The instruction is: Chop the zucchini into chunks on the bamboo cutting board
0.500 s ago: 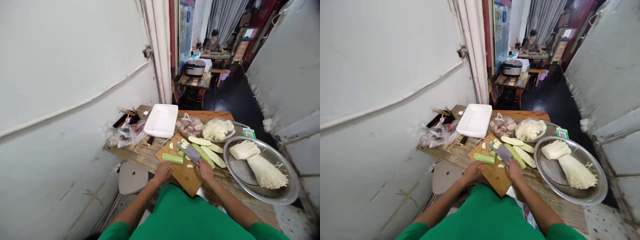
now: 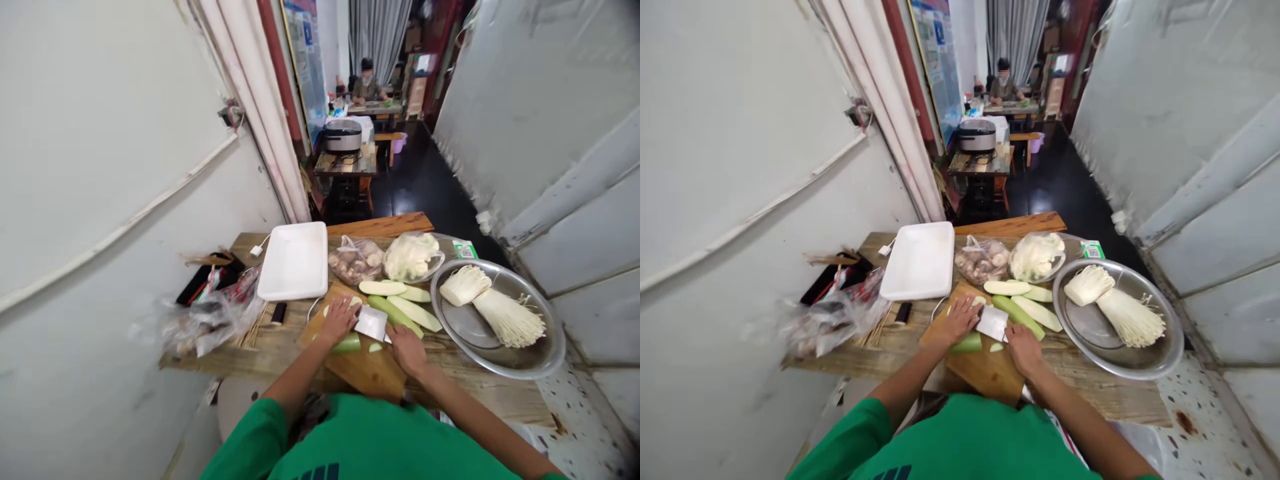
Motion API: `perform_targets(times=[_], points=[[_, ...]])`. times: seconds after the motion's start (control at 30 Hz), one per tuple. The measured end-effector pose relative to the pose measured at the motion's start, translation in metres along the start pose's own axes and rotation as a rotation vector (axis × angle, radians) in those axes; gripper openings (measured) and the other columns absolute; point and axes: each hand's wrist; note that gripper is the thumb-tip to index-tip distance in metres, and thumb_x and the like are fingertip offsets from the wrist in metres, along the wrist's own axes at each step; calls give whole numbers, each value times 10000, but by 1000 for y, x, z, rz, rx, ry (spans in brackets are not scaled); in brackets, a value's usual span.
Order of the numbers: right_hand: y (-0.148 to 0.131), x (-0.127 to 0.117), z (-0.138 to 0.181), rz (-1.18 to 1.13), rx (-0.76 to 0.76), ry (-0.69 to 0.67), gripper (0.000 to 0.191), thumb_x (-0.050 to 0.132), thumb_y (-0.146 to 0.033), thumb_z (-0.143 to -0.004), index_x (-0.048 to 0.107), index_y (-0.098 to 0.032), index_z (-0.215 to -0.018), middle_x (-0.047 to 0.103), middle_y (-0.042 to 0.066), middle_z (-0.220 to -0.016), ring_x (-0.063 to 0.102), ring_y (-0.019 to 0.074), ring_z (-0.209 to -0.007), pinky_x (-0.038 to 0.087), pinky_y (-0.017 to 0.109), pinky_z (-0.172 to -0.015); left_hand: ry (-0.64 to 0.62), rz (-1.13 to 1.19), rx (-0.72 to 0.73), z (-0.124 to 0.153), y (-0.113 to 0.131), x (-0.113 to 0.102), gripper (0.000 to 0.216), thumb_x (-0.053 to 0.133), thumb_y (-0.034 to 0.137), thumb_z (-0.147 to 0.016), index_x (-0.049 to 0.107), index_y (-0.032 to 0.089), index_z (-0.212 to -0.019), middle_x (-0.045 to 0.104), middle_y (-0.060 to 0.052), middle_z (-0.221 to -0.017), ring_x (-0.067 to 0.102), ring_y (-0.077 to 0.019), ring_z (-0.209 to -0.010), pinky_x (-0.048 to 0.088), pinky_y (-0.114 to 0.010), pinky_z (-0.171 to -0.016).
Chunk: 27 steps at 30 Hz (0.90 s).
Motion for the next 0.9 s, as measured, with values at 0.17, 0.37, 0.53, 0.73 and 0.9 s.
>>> perform_targets(times=[0.17,0.37,0.53,0.73,0.9], points=[[-10,0,-10,13,0,88,296,508,-111,-958,709,-175,-1165,729,109,-1121,662,263,-1053,437,347,-903,-10,78,0,-6,-26,22,483,417,316,-1075,471,287,-1554,414,-92,-1645,317,-275,-1555,304,-558,-1262],[-5,-2,-1,66,-2,134,269,549,-91,-930,718,-182,-1117,728,88,-1009,669,268,-979,451,362,-861,-100,259,33,-11,-29,26,500,339,388,-1079,487,304,-1549,379,-63,-1665,282,-242,-1570,260,-485,-1298],[17,-15,32,66,18,139,282,526,-55,-877,715,-194,-1033,714,92,-969,664,266,-952,450,366,-861,-64,215,-14,-22,-37,31,490,331,299,-1071,529,231,-1514,467,-94,-1612,329,-245,-1549,284,-492,-1284],[50,2,95,-265,147,280,251,523,-232,-825,681,-197,-1017,743,102,-966,693,259,-904,501,352,-810,-23,93,-10,-26,-45,10,465,395,275,-1031,565,196,-1457,512,-150,-1565,363,-300,-1523,288,-606,-1238],[42,29,126,-570,396,381,439,448,-529,-911,643,-181,-1094,719,80,-746,669,246,-648,467,320,-622,72,82,56,27,-43,-6,497,438,357,-1033,524,185,-1491,490,-161,-1564,373,-297,-1503,314,-525,-1243]])
Point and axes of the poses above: each hand's wrist, its own z-axis away from the middle knuckle, its own x-axis out of the palm, y = z × x
